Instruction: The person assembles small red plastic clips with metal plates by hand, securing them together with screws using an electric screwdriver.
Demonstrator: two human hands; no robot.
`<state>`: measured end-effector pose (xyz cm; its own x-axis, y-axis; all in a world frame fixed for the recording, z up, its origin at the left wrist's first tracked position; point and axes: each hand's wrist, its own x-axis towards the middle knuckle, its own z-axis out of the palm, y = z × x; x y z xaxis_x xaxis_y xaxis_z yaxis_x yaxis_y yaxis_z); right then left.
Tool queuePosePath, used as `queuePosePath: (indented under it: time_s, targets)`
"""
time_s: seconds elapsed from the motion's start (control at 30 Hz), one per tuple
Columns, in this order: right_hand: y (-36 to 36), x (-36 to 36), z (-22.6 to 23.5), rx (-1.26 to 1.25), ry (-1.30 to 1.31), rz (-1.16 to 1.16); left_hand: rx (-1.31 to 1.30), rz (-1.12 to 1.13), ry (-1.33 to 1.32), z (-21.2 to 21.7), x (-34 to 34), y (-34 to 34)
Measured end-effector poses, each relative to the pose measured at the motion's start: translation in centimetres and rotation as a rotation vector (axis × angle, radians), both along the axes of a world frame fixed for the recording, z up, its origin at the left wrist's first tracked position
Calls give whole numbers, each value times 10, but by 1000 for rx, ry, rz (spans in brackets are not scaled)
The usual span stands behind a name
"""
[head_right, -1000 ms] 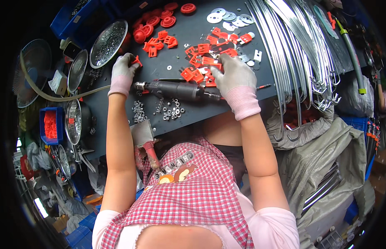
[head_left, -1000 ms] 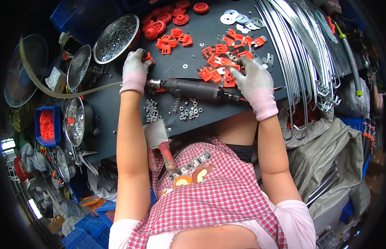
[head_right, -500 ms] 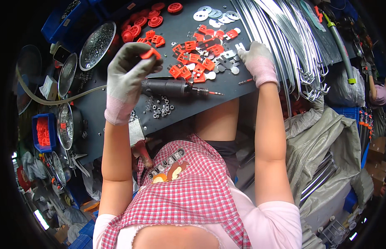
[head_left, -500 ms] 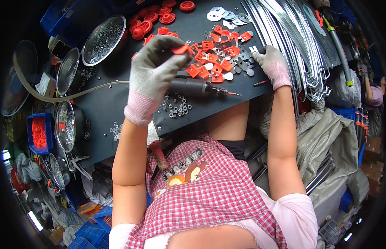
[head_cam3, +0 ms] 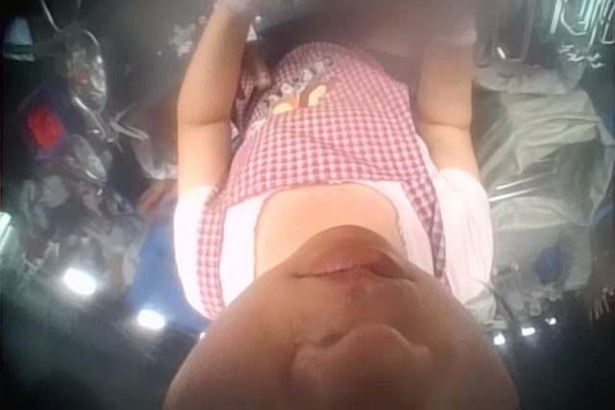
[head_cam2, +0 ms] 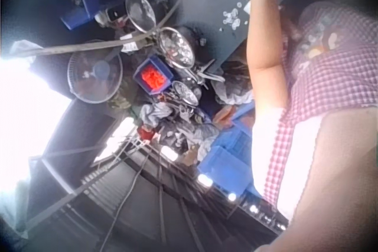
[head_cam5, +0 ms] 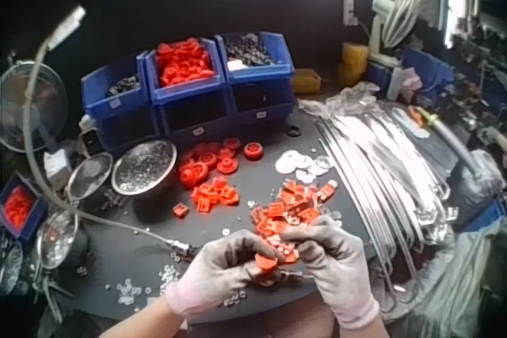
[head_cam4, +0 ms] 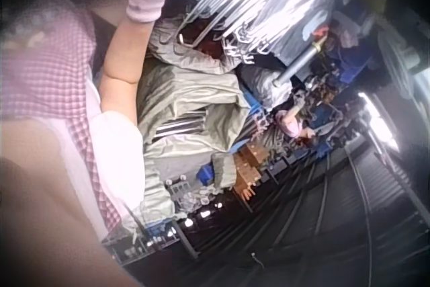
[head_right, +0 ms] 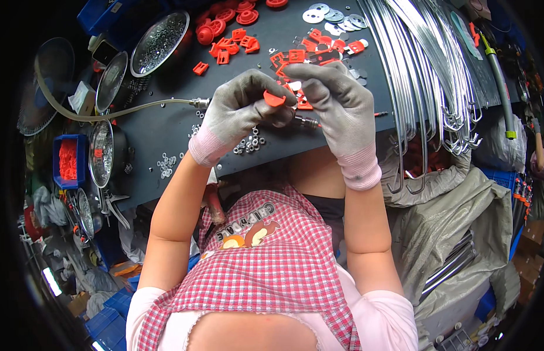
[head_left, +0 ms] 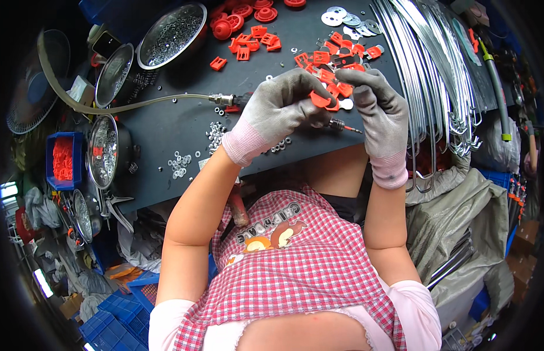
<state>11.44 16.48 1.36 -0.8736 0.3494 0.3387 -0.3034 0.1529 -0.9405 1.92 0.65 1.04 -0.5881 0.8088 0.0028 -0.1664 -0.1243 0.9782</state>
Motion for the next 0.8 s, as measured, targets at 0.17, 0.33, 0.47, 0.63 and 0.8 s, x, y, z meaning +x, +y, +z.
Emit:
queuePosePath:
  time_s: [0.17,0.33,0.47,0.63,0.8]
  targets:
    - [-21,-5,3,-34,163,-112,-44,55,-8,6,-1,-2]
    - [-24,-2,-5,-132,103,-140,-19,62,-63,3,-2,-5]
    - [-21,1,-5,245,170,-294,-43,62,3,4,-4,-6]
    - [-19,-3,-5,458,292,-368,-31,68,-35,5,-2,-8]
    - [-16,-4,-5,666,272,-355,-71,184,138,5,5,-3]
